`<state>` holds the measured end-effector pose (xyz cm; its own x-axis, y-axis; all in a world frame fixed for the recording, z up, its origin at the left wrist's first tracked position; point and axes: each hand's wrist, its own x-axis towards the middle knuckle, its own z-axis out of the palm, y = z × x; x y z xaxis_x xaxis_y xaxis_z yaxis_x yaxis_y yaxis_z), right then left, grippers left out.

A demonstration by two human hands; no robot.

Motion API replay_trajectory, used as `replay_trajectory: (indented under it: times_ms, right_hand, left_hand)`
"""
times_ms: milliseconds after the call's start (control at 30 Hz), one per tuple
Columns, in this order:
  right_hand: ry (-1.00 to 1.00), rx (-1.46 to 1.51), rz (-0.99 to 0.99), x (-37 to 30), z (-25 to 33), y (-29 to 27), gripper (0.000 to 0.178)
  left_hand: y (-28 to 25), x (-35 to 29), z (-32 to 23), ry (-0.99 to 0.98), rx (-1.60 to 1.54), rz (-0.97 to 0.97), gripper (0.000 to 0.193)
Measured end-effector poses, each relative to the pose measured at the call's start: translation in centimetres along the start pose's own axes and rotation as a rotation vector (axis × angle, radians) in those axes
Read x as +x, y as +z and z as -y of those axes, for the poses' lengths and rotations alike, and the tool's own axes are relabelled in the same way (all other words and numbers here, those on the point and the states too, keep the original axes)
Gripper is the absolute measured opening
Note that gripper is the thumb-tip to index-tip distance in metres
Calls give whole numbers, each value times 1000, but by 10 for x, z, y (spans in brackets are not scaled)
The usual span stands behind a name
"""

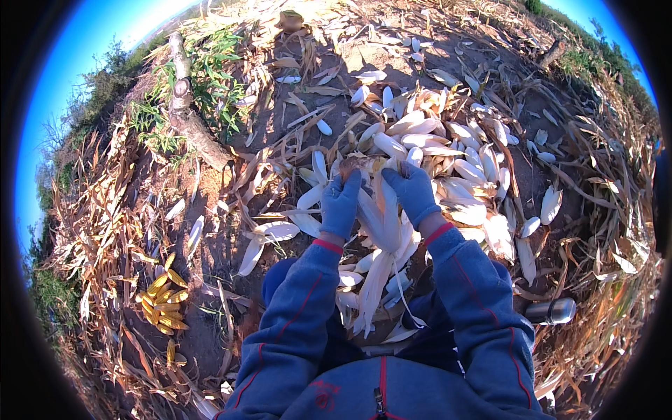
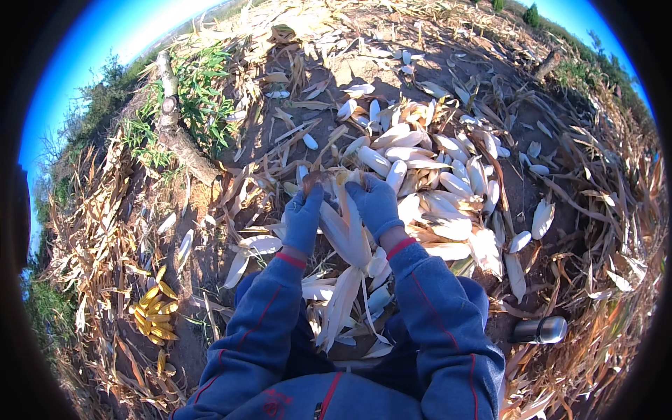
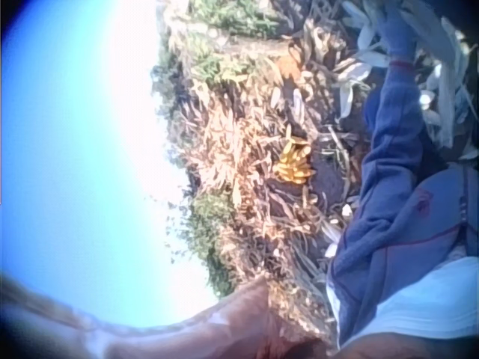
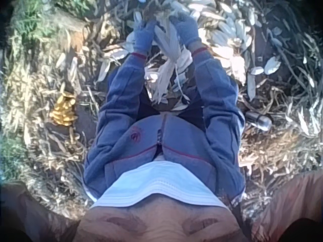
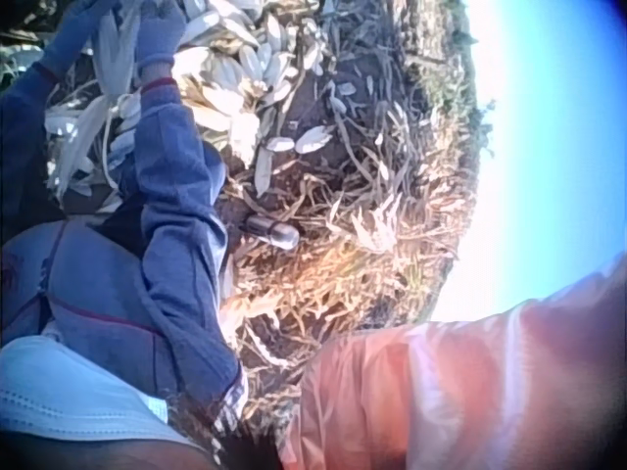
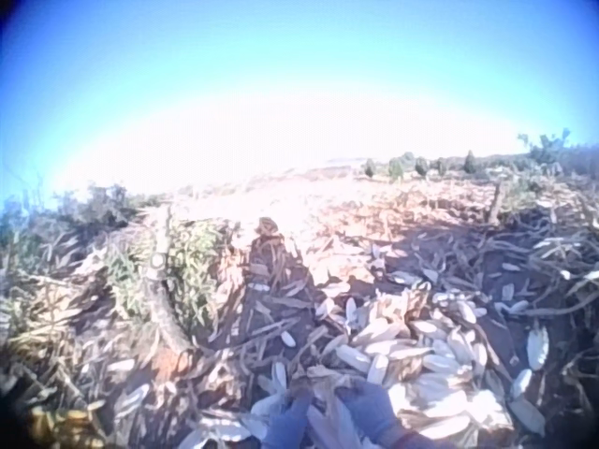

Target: The person sits on the ground in a cornfield and repeatedly shucks corn cobs by hand, removing husks and silk. Shucked cobs are placed in a growing pile to the left, while husks accumulate around the person.

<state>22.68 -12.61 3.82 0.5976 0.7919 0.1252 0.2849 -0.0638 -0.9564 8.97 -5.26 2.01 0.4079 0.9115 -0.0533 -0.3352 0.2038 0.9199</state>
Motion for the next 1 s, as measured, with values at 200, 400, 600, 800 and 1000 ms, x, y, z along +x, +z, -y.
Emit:
replay_trajectory:
  times_ms: [200,400,600,800,1000]
  right_hand:
    - [198,162,-257,37,-95,-64,28]
    - [327,117,-73,22,-70,-63,32]
    - [-287,-396,-188,14,18,-51,43]
    - [-203,-640,517,-32,22,8,66]
    - [-189,-491,549,-24,19,-6,65]
  left_hand:
    - [-35,18,-46,102,-224,-403,34]
    - [-69,37,-40,218,-71,-651,39]
    - [-51,36,-26,190,198,-653,42]
    - [-28,26,-16,125,29,-507,41]
    - [-33,20,-35,31,133,-133,41]
